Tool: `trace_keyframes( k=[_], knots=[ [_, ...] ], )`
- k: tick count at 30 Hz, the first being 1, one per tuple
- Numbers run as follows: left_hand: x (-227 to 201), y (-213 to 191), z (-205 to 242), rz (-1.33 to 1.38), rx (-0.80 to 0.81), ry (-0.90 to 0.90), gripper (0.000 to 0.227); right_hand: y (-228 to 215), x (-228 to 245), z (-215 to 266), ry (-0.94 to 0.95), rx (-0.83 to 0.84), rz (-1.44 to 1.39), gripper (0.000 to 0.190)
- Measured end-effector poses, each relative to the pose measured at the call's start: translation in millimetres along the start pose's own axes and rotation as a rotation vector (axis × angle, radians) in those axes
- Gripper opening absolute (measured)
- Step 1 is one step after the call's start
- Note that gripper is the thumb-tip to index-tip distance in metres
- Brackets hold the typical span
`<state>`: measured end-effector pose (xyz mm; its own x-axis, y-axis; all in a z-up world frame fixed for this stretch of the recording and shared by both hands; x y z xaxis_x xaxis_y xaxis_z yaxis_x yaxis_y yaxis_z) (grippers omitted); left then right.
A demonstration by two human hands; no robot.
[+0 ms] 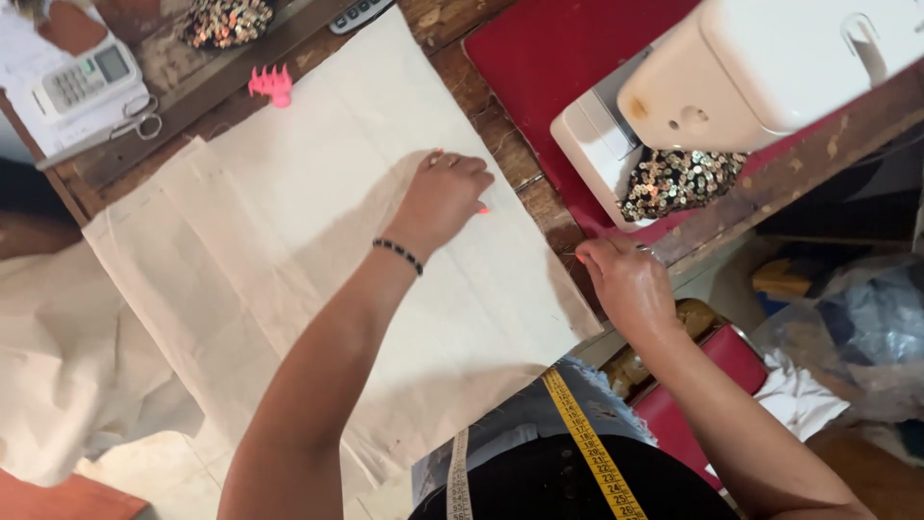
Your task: Aligning two layers of fabric on a workbench and securing them together with pins in preparation for sewing.
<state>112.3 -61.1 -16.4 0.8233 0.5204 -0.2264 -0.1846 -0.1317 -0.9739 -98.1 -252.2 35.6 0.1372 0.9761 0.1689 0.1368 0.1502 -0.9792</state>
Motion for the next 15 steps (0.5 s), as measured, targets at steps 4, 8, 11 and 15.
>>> trace_keyframes(
  k=[4,8,11,15],
  knots=[
    [3,-14,-48,-0.033,0.273,0.128,0.067,-17,36,-24,0.073,-0.012,-0.527,0.013],
    [2,-7,-85,-0.175,0.292,0.268,0.078,2,85,-46,0.245,0.096,-1.058,0.013],
    [-7,-17,-96,-0.325,0.311,0.388,0.071,11,95,-61,0.235,0.119,-1.092,0.012],
    [-21,-48,-95,-0.401,0.47,0.438,0.03,11,95,-68,0.248,0.121,-1.112,0.012]
  ],
)
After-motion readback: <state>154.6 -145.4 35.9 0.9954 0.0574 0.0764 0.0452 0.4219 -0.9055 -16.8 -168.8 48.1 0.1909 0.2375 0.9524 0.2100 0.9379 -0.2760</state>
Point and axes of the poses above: each hand's wrist, its own z-axis away from the middle knuckle, its own y-axis out of the palm, x = y × z, the point moved 4 cm from there along -z, towards the middle knuckle, and after that the axes turned 2 degrees about y, right-handed, at the moved point
